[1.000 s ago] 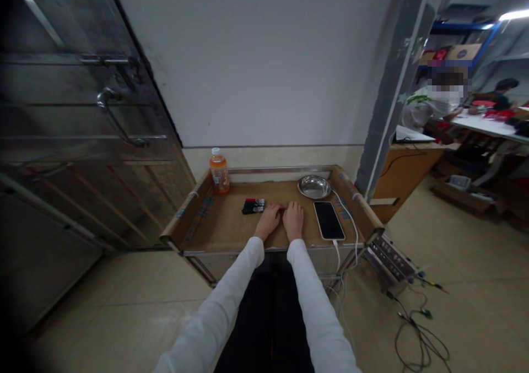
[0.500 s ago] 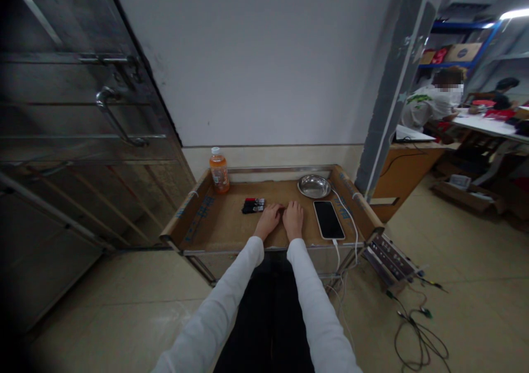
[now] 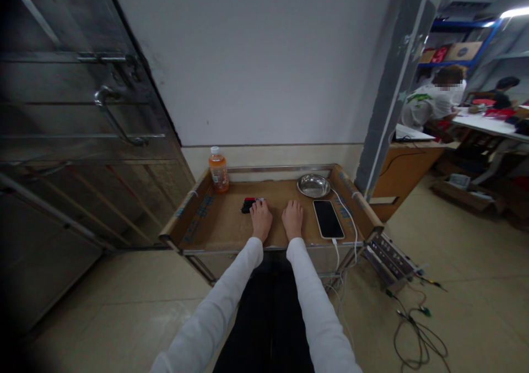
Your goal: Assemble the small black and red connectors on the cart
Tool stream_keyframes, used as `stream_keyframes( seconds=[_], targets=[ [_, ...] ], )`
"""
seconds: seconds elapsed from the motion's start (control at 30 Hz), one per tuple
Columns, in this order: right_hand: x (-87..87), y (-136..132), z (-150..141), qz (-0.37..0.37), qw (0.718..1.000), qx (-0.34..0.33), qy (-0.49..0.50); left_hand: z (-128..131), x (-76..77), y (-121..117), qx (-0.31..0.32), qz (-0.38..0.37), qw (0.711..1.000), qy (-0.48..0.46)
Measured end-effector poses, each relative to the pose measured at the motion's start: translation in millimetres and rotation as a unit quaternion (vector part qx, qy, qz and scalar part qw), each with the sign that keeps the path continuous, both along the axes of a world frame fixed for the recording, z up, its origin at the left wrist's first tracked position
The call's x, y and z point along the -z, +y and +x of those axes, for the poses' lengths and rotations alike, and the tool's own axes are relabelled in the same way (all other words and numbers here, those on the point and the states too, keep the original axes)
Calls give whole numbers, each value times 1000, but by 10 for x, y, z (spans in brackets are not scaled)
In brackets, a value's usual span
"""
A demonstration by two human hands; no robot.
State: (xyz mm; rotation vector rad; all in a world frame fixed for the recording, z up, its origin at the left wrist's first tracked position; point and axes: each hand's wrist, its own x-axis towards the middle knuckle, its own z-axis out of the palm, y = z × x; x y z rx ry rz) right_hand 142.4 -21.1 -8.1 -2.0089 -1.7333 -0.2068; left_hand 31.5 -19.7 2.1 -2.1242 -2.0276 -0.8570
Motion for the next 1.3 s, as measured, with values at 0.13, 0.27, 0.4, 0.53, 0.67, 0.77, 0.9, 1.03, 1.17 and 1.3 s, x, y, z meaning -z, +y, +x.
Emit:
stream_keyframes(
  seconds=[0.13, 0.27, 0.4, 0.53, 0.67, 0.77, 0.9, 1.03, 1.17, 1.3],
  targets=[
    [-26, -20, -10, -5, 1000, -1, 5, -3, 44, -7, -39, -1, 999, -1],
    [-33, -22, -9, -2, 1000, -8, 7, 3, 82, 26, 0, 5, 1000, 1],
    [-29, 6, 0, -3, 997, -78, 9, 16, 89, 74, 122, -7, 992, -3],
    [-17, 39, 16, -20, 987, -162, 7, 20, 84, 107, 189, -15, 980, -55],
    [5, 60, 32, -25, 983, -180, 3, 14, 66, 102, 212, -17, 971, -105],
    [14, 67, 43, -16, 985, -174, 11, 13, 35, 83, 204, -9, 972, -116],
    [19, 64, 59, 8, 989, -141, 44, -1, -5, 60, 148, 33, 982, -113],
    [28, 65, 66, 39, 991, -102, 75, -22, -6, 56, 76, 66, 985, -142],
    [41, 77, 67, 52, 990, -92, 93, -20, 36, 84, 77, 50, 984, -150],
    [53, 90, 70, 49, 991, -93, 85, -19, 49, 106, 138, 38, 976, -166]
  ],
)
